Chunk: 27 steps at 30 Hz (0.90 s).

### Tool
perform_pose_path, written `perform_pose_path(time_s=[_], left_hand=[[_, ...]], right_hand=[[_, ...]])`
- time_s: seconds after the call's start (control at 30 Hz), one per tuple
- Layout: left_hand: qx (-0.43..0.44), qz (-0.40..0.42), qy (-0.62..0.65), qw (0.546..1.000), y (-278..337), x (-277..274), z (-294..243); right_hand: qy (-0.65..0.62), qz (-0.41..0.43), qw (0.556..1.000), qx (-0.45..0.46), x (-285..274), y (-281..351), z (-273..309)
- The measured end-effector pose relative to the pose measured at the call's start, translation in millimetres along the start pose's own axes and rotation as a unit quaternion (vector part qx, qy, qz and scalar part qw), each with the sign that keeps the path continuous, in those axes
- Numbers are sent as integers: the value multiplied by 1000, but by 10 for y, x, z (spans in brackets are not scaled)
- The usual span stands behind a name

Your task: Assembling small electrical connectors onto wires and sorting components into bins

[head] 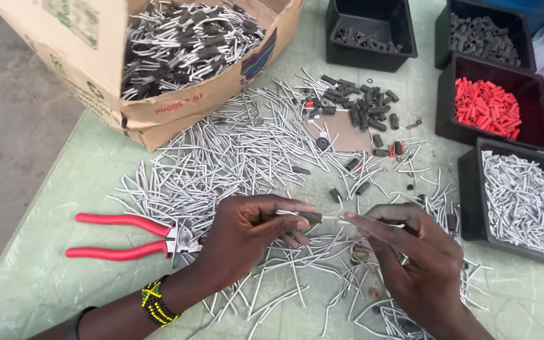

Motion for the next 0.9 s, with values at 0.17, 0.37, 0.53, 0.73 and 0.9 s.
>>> perform_pose_path(time_s=[0.17, 0.37, 0.53, 0.73, 0.9], left_hand=[[-9, 13, 25, 1000, 3, 48, 31], [-59, 15, 30, 998, -6, 80, 119], [-69, 5, 65, 995, -10, 58, 187], [-73, -2, 79, 994, 7, 57, 170], [-76, -8, 73, 994, 25, 66, 146]], right_hand=[[38, -50, 997, -52, -91, -66, 136], [68, -18, 996, -47, -87, -141, 153], [82, -37, 996, -17, -137, -53, 90], [51, -39, 998, 24, -146, -20, -1], [21, -37, 998, 42, -130, -12, -32]])
Point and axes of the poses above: each hand's wrist, its own y-axis away from the middle knuckle, its own x-axis out of the palm, z = x × y, the point moved 10 cm from there along -y, towards the middle knuckle, and after that the axes turned 12 degrees about -x, right-handed, at the moved point
